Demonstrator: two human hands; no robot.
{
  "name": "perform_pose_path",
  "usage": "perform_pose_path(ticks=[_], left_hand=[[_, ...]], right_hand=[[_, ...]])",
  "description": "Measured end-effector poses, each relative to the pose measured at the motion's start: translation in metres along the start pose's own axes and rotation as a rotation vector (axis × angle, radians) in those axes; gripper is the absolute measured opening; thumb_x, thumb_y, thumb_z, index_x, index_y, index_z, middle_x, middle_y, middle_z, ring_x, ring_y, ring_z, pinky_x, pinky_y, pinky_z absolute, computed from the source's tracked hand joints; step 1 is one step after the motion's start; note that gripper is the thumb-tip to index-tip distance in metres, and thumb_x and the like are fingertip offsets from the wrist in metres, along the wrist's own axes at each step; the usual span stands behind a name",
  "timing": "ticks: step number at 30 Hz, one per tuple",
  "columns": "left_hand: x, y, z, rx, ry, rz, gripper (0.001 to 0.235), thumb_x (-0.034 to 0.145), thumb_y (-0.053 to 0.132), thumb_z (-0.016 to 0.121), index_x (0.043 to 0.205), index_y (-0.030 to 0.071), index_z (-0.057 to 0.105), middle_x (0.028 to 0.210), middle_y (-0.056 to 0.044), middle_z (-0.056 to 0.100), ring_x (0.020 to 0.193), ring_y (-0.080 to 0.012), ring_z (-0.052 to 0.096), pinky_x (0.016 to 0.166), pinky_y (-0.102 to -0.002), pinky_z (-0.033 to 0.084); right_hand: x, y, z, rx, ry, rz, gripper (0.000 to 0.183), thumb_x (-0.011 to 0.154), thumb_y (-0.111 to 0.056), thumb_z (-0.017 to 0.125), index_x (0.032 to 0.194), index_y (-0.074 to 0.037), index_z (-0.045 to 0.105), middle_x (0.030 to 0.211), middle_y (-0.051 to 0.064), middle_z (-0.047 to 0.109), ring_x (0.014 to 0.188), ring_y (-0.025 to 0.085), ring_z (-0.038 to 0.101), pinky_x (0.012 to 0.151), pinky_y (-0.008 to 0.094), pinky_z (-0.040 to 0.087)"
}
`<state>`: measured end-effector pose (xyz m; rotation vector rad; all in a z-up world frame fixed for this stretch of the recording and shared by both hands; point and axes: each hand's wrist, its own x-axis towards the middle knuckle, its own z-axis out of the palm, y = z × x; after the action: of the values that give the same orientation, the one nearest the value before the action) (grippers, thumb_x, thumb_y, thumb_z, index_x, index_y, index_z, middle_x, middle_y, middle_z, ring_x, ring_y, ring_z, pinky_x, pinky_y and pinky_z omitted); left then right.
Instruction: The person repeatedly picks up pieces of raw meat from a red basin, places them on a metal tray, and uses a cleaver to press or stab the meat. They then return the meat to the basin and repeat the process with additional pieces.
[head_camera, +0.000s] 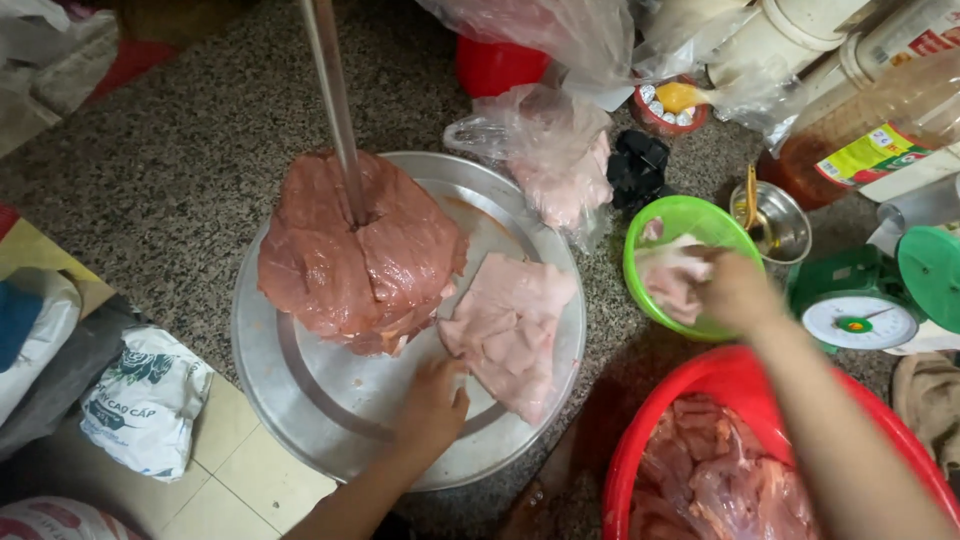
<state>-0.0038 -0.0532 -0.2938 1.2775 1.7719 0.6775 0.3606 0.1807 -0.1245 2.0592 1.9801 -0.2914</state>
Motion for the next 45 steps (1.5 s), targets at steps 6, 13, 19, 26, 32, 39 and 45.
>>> perform_pose_path(ticks=[6,13,19,26,32,39,45], left_hand=[[0.074,-0.016,0.025,0.786,0.249,0.702,0.043,0.091,0.006,0.054,0.133,0.015,0.056,0.140,-0.011,0.050,0.130,-0.0331,0.048,0.107,-0.050,0.039],[0.125,-0.051,0.038,1.091,0.498,1.006,0.003,0.089,0.016,0.064,0.089,0.016,0.062,0.097,-0.005,0.060,0.095,-0.0227,0.058,0.081,-0.038,0.051],[0.108,-0.006,-0.001,0.617,0.110,0.788,0.007,0.091,0.014,0.065,0.087,0.010,0.070,0.090,-0.007,0.067,0.084,-0.0243,0.069,0.074,-0.036,0.058],[0.112,0.035,0.010,-0.006,-0.157,0.470,0.038,0.112,0.033,0.050,0.110,0.001,0.071,0.099,-0.021,0.077,0.100,-0.0380,0.074,0.090,-0.044,0.059],[0.079,0.109,-0.055,0.069,-0.239,0.665,0.034,0.109,0.032,0.058,0.106,0.003,0.075,0.097,-0.018,0.079,0.097,-0.0343,0.077,0.086,-0.042,0.061],[0.058,0.155,-0.122,0.008,-0.544,0.411,0.037,0.098,0.042,0.066,0.101,0.008,0.081,0.088,-0.011,0.078,0.087,-0.0246,0.076,0.077,-0.038,0.060],[0.014,0.210,-0.197,0.072,-0.737,0.384,0.044,0.096,0.047,0.066,0.100,0.005,0.080,0.081,-0.012,0.076,0.071,-0.0217,0.071,0.063,-0.034,0.058]], right_hand=[[-0.071,-0.133,0.043,0.228,-0.319,-0.309,0.044,0.099,-0.039,0.066,0.140,-0.022,0.069,0.134,0.015,0.074,0.122,0.036,0.072,0.105,0.049,0.056],[-0.132,-0.184,0.125,0.199,-0.391,-0.263,0.044,0.103,-0.045,0.056,0.144,-0.032,0.064,0.131,0.012,0.075,0.119,0.037,0.072,0.098,0.054,0.059],[-0.178,-0.205,0.148,0.222,-0.310,-0.150,0.045,0.100,-0.046,0.061,0.140,-0.029,0.067,0.129,0.011,0.074,0.110,0.037,0.076,0.088,0.054,0.063],[-0.166,-0.207,0.149,0.498,-0.106,0.023,0.050,0.099,-0.029,0.064,0.146,-0.014,0.061,0.136,0.022,0.066,0.119,0.047,0.070,0.095,0.059,0.062],[-0.150,-0.206,0.144,0.750,0.256,-0.143,0.087,0.086,-0.009,0.081,0.159,0.001,0.035,0.164,0.034,0.030,0.149,0.057,0.033,0.125,0.062,0.034],[-0.158,-0.162,0.091,1.225,0.218,-0.196,0.022,0.099,-0.004,0.064,0.118,-0.010,0.075,0.090,0.006,0.078,0.085,0.014,0.065,0.079,0.033,0.056],[-0.221,-0.150,-0.017,1.102,0.147,-0.298,0.020,0.090,-0.005,0.075,0.110,-0.007,0.079,0.078,0.008,0.082,0.070,0.011,0.070,0.063,0.027,0.060]])
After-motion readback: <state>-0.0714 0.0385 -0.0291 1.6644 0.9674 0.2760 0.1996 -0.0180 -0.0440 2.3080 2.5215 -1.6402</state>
